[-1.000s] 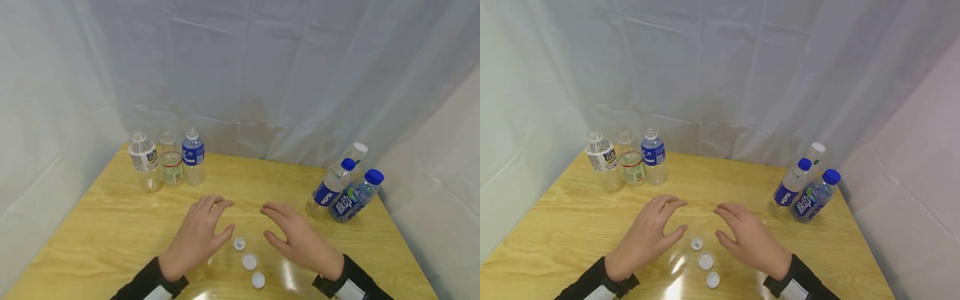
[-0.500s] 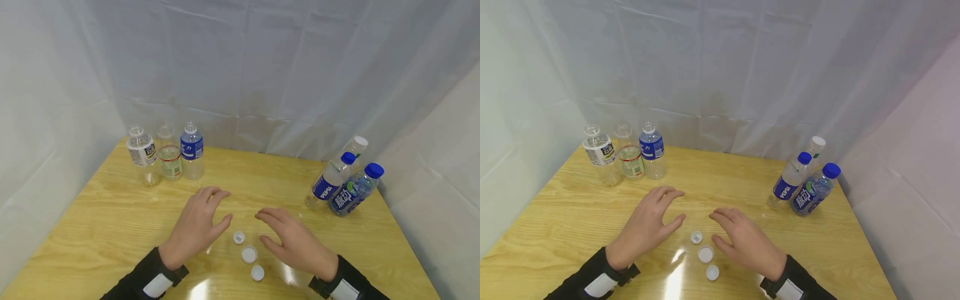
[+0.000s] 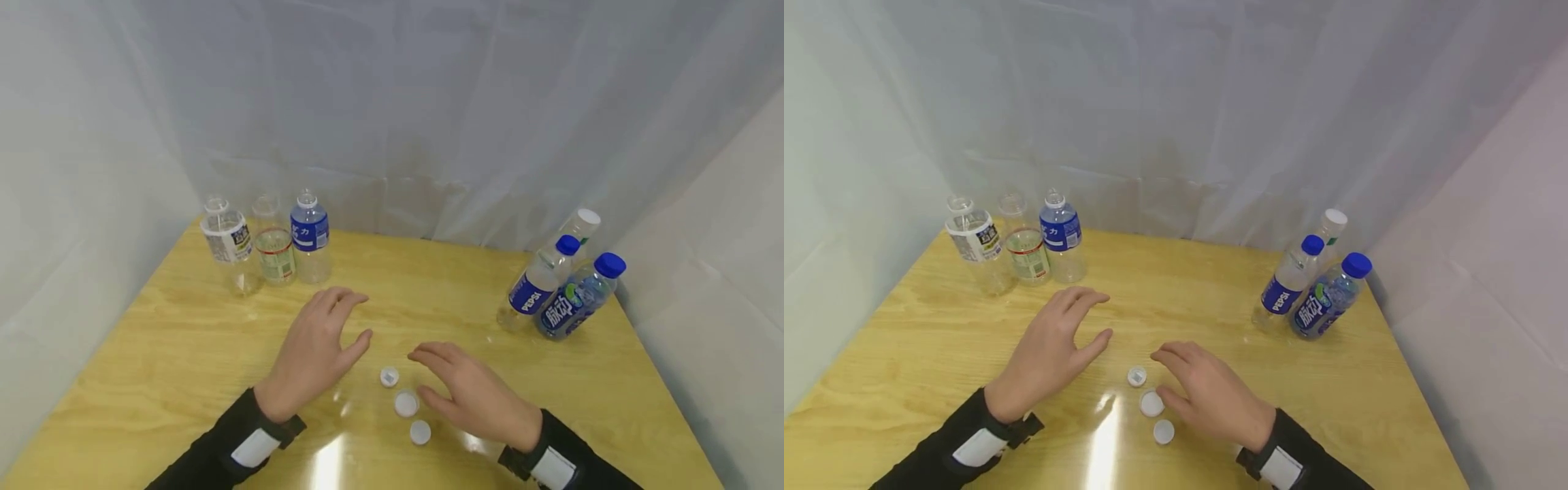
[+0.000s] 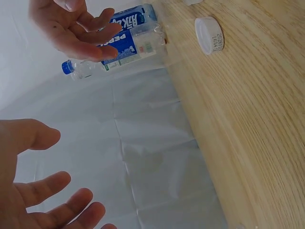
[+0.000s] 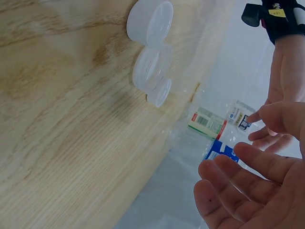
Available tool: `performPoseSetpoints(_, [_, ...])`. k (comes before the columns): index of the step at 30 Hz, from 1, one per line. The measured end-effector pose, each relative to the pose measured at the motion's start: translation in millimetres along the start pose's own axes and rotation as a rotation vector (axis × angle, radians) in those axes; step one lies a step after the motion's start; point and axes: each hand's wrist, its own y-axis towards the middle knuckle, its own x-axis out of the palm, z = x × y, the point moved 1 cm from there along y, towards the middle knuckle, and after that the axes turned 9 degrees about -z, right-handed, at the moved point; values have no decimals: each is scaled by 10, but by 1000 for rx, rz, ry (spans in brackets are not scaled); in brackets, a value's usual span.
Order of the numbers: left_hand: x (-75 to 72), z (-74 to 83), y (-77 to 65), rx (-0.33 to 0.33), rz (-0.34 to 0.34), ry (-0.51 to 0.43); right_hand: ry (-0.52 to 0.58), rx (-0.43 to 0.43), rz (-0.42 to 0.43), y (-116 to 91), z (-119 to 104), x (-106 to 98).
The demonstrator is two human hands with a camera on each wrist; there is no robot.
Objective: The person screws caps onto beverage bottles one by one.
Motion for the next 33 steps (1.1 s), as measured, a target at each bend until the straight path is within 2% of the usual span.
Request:
performPoseSetpoints(7, [-81, -69, 107, -1, 38, 4, -18, -6, -19, 85, 19, -52])
performPoseSetpoints(15, [-83, -100, 151, -6, 53, 8, -7, -2, -43, 141, 28, -11])
performPoseSetpoints(26, [-63, -188, 173, -38, 70, 6, 41, -7, -165, 58, -22, 154])
performPoseSetpoints(33, [-61, -245, 210, -42, 104, 7, 38, -35, -181, -21, -58, 262])
